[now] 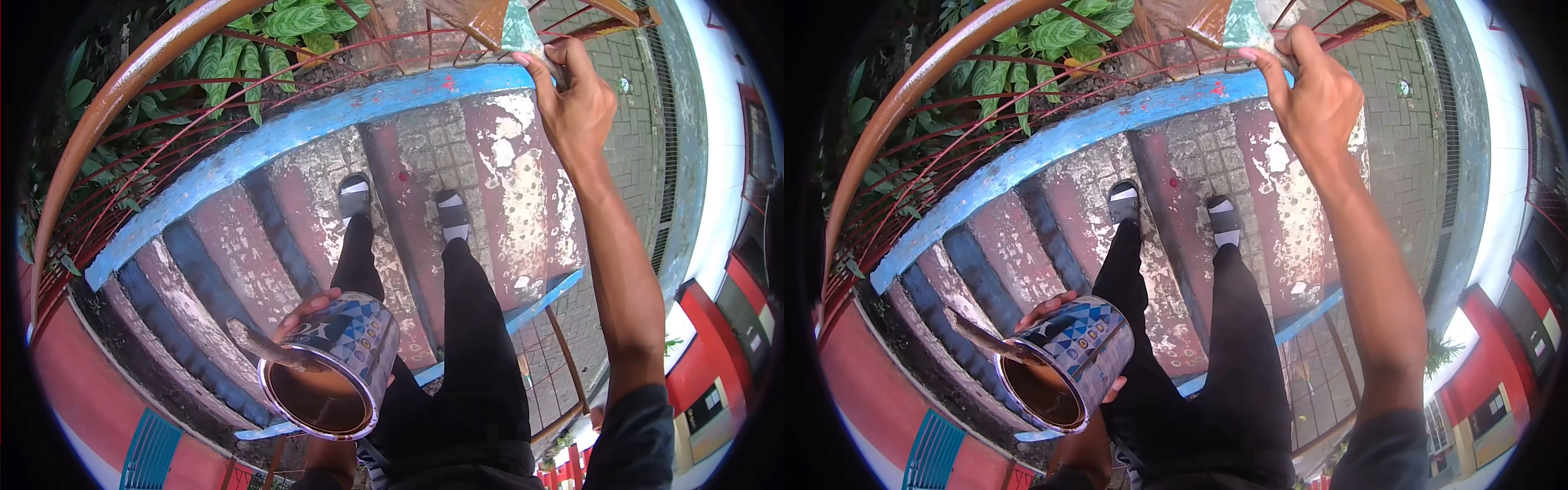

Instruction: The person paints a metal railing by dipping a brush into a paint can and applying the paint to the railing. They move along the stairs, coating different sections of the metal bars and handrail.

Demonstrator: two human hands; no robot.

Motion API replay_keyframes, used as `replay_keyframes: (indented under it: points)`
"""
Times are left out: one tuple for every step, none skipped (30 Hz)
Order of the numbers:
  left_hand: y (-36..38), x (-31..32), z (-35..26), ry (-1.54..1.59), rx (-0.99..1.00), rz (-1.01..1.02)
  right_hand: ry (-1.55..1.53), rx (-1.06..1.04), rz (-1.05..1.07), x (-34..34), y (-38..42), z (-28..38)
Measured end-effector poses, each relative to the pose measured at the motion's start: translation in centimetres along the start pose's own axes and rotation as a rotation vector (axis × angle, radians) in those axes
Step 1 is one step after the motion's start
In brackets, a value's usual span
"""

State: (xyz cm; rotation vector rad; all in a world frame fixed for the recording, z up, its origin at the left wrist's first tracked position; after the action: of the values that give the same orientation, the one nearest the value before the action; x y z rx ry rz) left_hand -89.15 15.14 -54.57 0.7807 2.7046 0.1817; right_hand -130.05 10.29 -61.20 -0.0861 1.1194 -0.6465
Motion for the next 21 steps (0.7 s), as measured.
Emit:
replay_keyframes:
  points:
    - [0.3,-0.2,0.7,-0.048,-0.039,0.005,-0.033,-0.083,-0.022,0.0,0.1,0.8]
    - [0.0,-0.2,0.5,-0.049,-0.039,0.007,-0.032,-0.08,-0.023,0.1,-0.1,1.0]
    - [-0.4,0.0,-0.2,-0.08,0.0,0.033,-0.016,-0.133,-0.011,0.2,-0.4,1.9]
    - [-0.6,0.3,-0.8,-0.111,0.039,0.06,0.001,-0.184,0.001,0.5,-0.5,2.5]
    - [-0.8,0.6,-1.0,-0.112,0.039,0.067,0.002,-0.144,0.015,0.9,-1.1,2.6]
    - [-0.9,1.1,-1.2,-0.029,0.06,0.048,0.005,-0.14,0.013,0.6,-1.4,3.0]
    - [-1.0,1.3,-1.4,0.055,0.081,0.028,-0.047,-0.026,0.038,0.5,-2.0,2.3]
    - [-0.7,1.3,-1.0,0.054,0.081,0.03,-0.099,0.087,0.064,0.4,-2.3,1.6]
    - [-0.4,1.1,-0.6,-0.012,0.106,0.015,-0.078,0.084,0.058,0.6,-2.4,1.1]
    - [-0.1,0.9,-0.4,-0.078,0.13,-0.002,-0.078,0.083,0.057,0.6,-2.3,0.8]
    - [-0.2,0.8,-0.4,-0.078,0.131,-0.003,-0.061,0.12,0.104,1.0,-2.2,0.3]
    - [-0.2,0.9,-0.7,-0.078,0.151,0.006,-0.043,0.156,0.152,1.4,-2.1,-0.3]
    - [-0.3,0.9,-0.8,-0.076,0.17,0.016,-0.043,0.153,0.153,1.7,-1.9,-1.0]
    - [-0.4,1.0,-1.0,-0.074,0.191,0.025,0.055,0.2,0.161,2.0,-1.7,-2.2]
    - [-0.5,1.1,-1.2,-0.072,0.213,0.034,0.154,0.245,0.167,2.2,-1.4,-3.1]
    - [-0.6,1.1,-1.4,-0.07,0.235,0.042,0.154,0.24,0.166,2.3,-1.0,-3.6]
    - [-0.8,1.2,-1.6,-0.067,0.258,0.051,0.141,0.309,0.164,2.3,-0.6,-4.4]
    - [-0.9,1.2,-1.8,-0.065,0.28,0.06,0.128,0.378,0.162,2.2,-0.1,-5.2]
    - [-1.0,1.3,-2.0,-0.062,0.302,0.068,0.146,0.385,0.184,2.3,0.3,-5.4]
    - [-0.9,1.4,-2.1,-0.061,0.303,0.064,0.146,0.38,0.183,2.2,0.5,-5.3]
    - [-0.7,1.1,-1.4,0.085,0.215,0.02,0.112,0.352,0.18,2.3,0.8,-5.0]
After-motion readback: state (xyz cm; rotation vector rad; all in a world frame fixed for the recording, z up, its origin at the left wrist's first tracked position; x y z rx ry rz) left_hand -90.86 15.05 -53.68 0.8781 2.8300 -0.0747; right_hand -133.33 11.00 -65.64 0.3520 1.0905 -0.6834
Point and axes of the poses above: each hand's wrist, its own y-axis away from the middle knuckle, its own x-axis out of the palm, z = x × y, the point moved 9 cm from there along -y, towards the middle knuckle, and after that the axes turned 9 degrees about z, right-handed, at the moved point
